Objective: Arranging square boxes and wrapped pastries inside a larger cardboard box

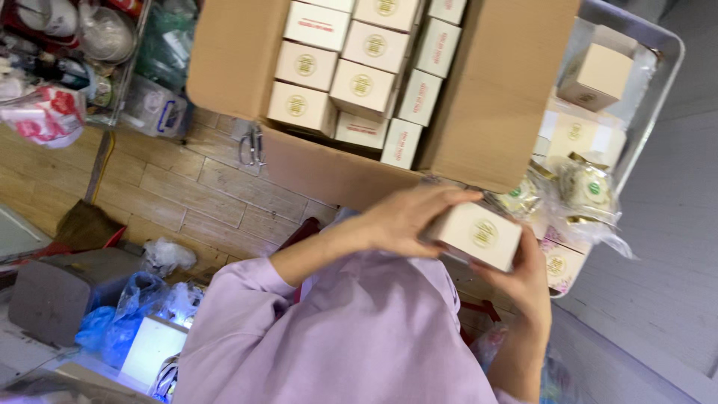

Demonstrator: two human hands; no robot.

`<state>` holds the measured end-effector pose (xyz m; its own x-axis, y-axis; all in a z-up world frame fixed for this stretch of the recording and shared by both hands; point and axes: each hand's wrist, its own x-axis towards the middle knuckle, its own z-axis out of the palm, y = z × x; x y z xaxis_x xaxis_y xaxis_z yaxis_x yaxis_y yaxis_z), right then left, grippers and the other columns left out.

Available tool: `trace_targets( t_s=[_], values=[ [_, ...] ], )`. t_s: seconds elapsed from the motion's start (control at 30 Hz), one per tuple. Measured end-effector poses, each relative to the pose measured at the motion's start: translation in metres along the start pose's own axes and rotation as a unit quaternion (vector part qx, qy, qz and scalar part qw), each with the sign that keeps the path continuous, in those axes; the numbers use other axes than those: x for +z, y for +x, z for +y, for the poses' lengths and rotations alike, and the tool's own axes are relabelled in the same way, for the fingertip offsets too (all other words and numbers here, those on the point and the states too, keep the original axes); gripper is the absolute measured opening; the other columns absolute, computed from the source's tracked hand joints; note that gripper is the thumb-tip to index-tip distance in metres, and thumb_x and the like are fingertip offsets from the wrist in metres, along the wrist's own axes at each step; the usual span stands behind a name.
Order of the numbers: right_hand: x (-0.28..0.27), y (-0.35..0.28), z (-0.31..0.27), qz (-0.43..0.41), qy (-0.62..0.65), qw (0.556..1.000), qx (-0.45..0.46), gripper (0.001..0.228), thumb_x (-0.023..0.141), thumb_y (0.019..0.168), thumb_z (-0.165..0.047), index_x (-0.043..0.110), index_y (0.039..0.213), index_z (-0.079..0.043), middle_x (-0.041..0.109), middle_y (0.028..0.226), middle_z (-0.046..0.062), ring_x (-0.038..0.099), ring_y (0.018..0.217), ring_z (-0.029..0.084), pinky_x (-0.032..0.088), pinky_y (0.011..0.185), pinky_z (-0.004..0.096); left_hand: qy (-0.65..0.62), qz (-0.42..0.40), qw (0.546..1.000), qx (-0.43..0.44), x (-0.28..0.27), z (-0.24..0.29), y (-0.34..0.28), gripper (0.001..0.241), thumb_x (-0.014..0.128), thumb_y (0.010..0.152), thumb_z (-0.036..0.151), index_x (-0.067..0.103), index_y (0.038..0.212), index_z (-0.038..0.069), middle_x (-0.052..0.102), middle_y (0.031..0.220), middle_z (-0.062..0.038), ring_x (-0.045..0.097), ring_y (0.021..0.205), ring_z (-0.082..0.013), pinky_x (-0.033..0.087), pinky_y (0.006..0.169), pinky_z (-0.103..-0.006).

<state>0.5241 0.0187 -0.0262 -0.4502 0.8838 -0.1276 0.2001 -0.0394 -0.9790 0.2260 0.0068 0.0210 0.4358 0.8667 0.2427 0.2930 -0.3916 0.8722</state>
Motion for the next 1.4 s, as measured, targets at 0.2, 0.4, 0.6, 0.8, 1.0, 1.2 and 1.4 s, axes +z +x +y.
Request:
trace_targets(
  t_s=[0.2,0.4,0.6,0.8,1.0,1.2,1.4],
  values=[
    [0.107,0.116,-0.087,-0.026,-0.166,0.971,-0.171,0.078,0.089,0.074,-0.011,0.052,0.142,0.000,0.059,0.142,0.018,0.062,0.128,0.027,0.059,0.100,0.037,0.159,0.125,0.979,0.021,-0.118,-0.010,-0.046,0.089,0.089,0.071,0.015,0.046,0.149,0.014,0.053,0.146,-0.011,0.059,0.135,-0.0334,0.054,0.112,-0.0408],
    [0.153,0.189,-0.100,-0.029,-0.251,0.963,-0.096,0.076,0.093,0.072,-0.020,0.056,0.135,0.000,0.065,0.113,0.017,0.070,0.099,0.028,0.060,0.077,0.037,0.153,0.099,0.980,-0.079,-0.172,-0.080,-0.043,0.080,0.092,0.075,0.025,0.051,0.141,0.011,0.058,0.141,-0.010,0.061,0.131,-0.0322,0.055,0.107,-0.0401],
    [0.181,0.203,-0.071,-0.048,-0.344,0.937,0.025,0.092,0.096,0.064,-0.020,0.044,0.139,-0.007,0.071,0.100,0.016,0.073,0.097,0.034,0.058,0.082,0.042,0.369,0.019,0.929,-0.021,-0.166,-0.135,-0.026,0.106,0.093,0.049,0.026,0.044,0.142,0.011,0.034,0.156,-0.020,0.025,0.150,-0.0437,0.029,0.120,-0.0575],
    [0.175,0.217,-0.045,-0.107,-0.232,0.966,-0.047,0.152,0.097,0.058,-0.010,-0.016,0.160,-0.008,0.061,0.122,0.030,0.066,0.109,0.040,0.055,0.089,0.043,0.395,0.012,0.917,-0.058,-0.151,-0.145,-0.027,0.125,0.085,0.055,0.014,0.024,0.163,0.018,0.013,0.169,-0.021,0.013,0.158,-0.0403,0.019,0.126,-0.0552],
    [0.171,0.213,-0.052,-0.120,-0.153,0.974,0.115,0.150,0.092,0.064,-0.010,-0.022,0.161,-0.017,0.067,0.108,0.019,0.073,0.094,0.028,0.058,0.084,0.037,0.382,0.004,0.922,-0.069,-0.153,-0.137,-0.027,0.122,0.085,0.058,0.019,0.024,0.163,0.019,0.012,0.170,-0.021,0.013,0.159,-0.0388,0.016,0.128,-0.0542],
    [0.173,0.210,-0.047,-0.107,-0.176,0.975,0.083,0.147,0.094,0.062,-0.013,-0.012,0.164,-0.014,0.067,0.110,0.018,0.071,0.101,0.028,0.057,0.089,0.036,0.209,0.057,0.975,-0.060,-0.176,-0.134,-0.043,0.099,0.086,0.082,0.043,0.034,0.159,0.011,0.010,0.169,-0.025,0.008,0.157,-0.0435,0.011,0.124,-0.0623],
    [0.171,0.213,-0.043,-0.031,-0.109,0.992,0.062,0.121,0.089,0.078,-0.022,0.007,0.166,-0.009,0.057,0.136,0.020,0.061,0.126,0.029,0.052,0.097,0.039,0.372,0.296,0.863,-0.170,-0.182,-0.141,-0.086,0.077,0.077,0.092,0.039,0.046,0.155,0.006,0.022,0.170,-0.023,0.015,0.159,-0.0447,0.016,0.129,-0.0623]
  ],
)
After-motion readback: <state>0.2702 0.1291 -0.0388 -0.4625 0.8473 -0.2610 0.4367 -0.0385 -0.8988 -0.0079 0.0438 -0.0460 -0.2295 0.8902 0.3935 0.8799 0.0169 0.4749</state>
